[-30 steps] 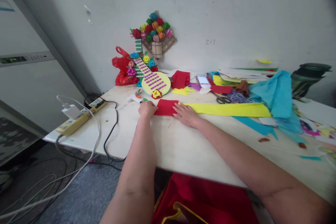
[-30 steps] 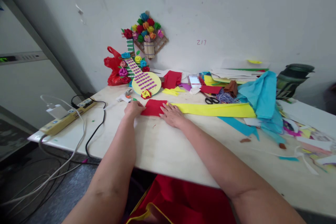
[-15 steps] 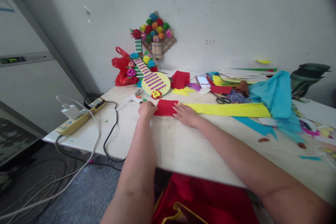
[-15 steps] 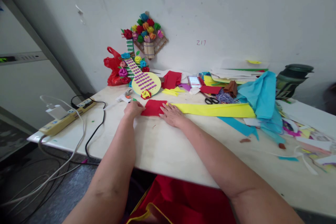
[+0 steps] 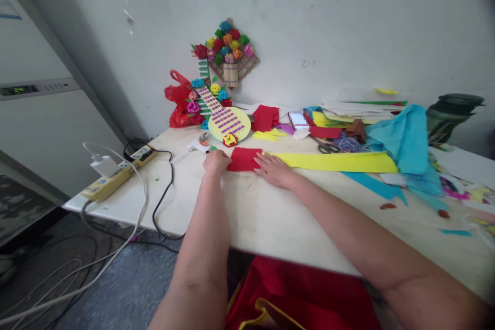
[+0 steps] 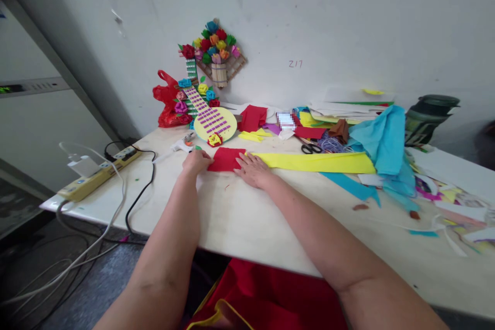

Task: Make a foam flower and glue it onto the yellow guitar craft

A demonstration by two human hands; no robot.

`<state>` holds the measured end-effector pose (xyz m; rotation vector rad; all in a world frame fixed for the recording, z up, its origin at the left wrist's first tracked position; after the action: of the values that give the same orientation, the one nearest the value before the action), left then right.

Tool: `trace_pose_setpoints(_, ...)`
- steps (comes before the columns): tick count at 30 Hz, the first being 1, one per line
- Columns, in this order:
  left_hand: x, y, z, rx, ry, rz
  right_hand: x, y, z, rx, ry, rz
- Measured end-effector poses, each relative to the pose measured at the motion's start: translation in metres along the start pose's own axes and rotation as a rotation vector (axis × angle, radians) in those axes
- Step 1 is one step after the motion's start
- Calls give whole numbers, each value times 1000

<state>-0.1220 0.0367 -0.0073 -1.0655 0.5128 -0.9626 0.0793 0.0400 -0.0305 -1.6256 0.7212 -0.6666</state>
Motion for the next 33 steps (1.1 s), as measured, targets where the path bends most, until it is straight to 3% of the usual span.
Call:
trace_pose_setpoints(12, 3, -4, 1, 17, 43, 79, 0, -1, -2, 3, 4, -27)
trace_pose_setpoints(15, 10, -14, 12, 66, 168, 236, -1, -1, -2, 7, 0, -21)
trace_pose_setpoints(18, 25, -14, 40, 53, 427, 331, -3, 1, -1, 16, -14, 1)
trace_pose_setpoints(22, 41, 24, 75, -87, 734, 101, -6, 4, 2, 30, -26, 38)
trace_pose_setpoints(26, 43, 63, 82, -186, 777, -126, -6, 5, 2, 24, -12, 41)
trace_pose_setpoints(29, 40, 73, 79, -200, 745, -199, -7, 4, 1, 20, -14, 53)
trace_pose_setpoints(33, 41, 72, 80, -207, 741, -206, -7, 5, 4, -5, -26, 47)
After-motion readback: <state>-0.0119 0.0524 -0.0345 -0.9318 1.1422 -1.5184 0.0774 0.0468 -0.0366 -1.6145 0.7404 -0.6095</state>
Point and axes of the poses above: each hand's wrist, its own x-axis away from the middle knuckle, its own y-axis out of the palm, z = x × y, the point moved 6 cm from there along -x, towards the middle knuckle, and after that the axes turned 3 degrees about -y, right-handed, at the moved point
